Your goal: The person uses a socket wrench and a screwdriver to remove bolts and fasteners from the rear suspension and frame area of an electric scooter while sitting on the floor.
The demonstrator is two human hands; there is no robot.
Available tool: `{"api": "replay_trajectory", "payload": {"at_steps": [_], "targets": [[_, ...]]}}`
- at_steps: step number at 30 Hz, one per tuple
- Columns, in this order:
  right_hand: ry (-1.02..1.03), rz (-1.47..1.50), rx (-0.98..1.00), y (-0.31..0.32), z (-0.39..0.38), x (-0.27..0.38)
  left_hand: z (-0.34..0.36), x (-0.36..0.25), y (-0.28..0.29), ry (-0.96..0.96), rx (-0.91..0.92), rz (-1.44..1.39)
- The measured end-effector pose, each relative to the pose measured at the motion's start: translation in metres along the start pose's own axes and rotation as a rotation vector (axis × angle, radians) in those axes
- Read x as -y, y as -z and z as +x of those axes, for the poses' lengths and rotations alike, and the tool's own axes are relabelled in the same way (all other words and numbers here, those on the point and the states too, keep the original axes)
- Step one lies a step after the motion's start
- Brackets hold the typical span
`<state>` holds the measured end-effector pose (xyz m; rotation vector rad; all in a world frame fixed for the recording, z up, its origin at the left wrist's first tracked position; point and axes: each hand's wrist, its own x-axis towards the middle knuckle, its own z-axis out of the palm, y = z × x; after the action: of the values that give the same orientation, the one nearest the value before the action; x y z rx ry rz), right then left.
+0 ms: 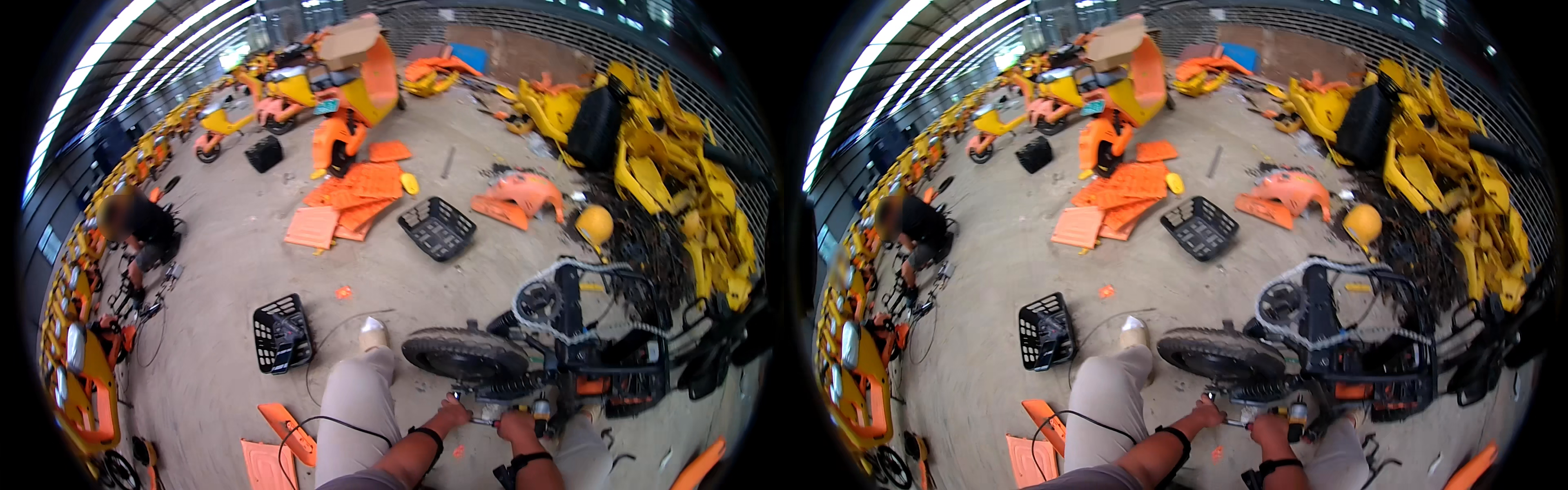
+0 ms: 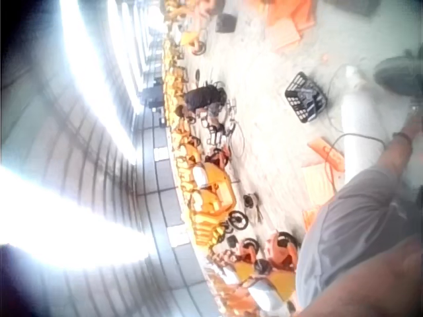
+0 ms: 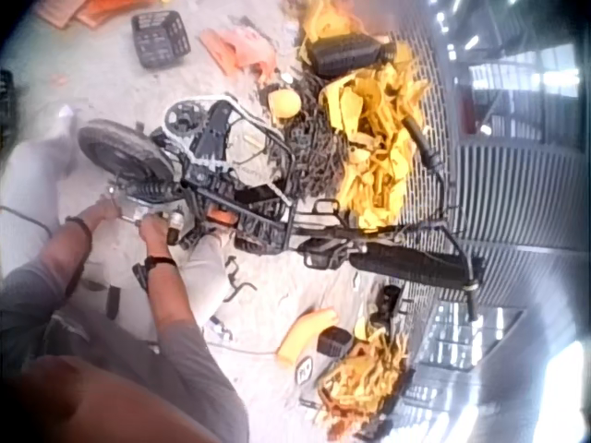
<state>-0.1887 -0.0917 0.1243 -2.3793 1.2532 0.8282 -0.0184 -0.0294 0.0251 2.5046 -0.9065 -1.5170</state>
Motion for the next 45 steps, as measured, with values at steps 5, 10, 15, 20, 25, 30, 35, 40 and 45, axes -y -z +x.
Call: {"api": "replay_trajectory", "payload": {"at_steps": [5, 10, 15, 20, 25, 30, 35, 40, 45], "targets": [[0.165, -0.015, -0.115, 0.026, -0.014, 0.036, 0.016, 0.029, -0.005, 0.056, -0.032, -0.071], [0.331, 0.017, -0.348, 0.055, -0.059, 0.058, 0.003, 0.005, 0.009, -0.002, 0.119, 0.002], [0.374, -0.009, -0.396, 0.058, -0.069, 0.056, -0.003, 0.003, 0.022, -0.073, 0.252, 0.118], [0.259, 0.089, -0.265, 0.05, -0.048, 0.039, 0.002, 0.01, 0.011, -0.017, 0.079, -0.085], [0.129, 0.054, -0.151, 0.01, -0.023, 0.006, 0.002, 0.008, 0.006, -0.041, 0.022, -0.021], [0.065, 0.077, -0.044, -0.02, 0.002, -0.008, -0.005, 0.002, 0.004, -0.059, -0.01, 0.016], [0.088, 0.017, -0.038, 0.036, -0.027, 0.03, -0.006, 0.004, 0.009, -0.023, -0.008, -0.038], [0.306, -0.078, -0.513, 0.051, -0.067, 0.078, 0.005, 0.007, 0.02, -0.06, 0.136, -0.019], [0.232, -0.065, -0.438, 0.05, -0.057, 0.07, 0.016, 0.015, 0.018, -0.19, 0.259, 0.144]]}}
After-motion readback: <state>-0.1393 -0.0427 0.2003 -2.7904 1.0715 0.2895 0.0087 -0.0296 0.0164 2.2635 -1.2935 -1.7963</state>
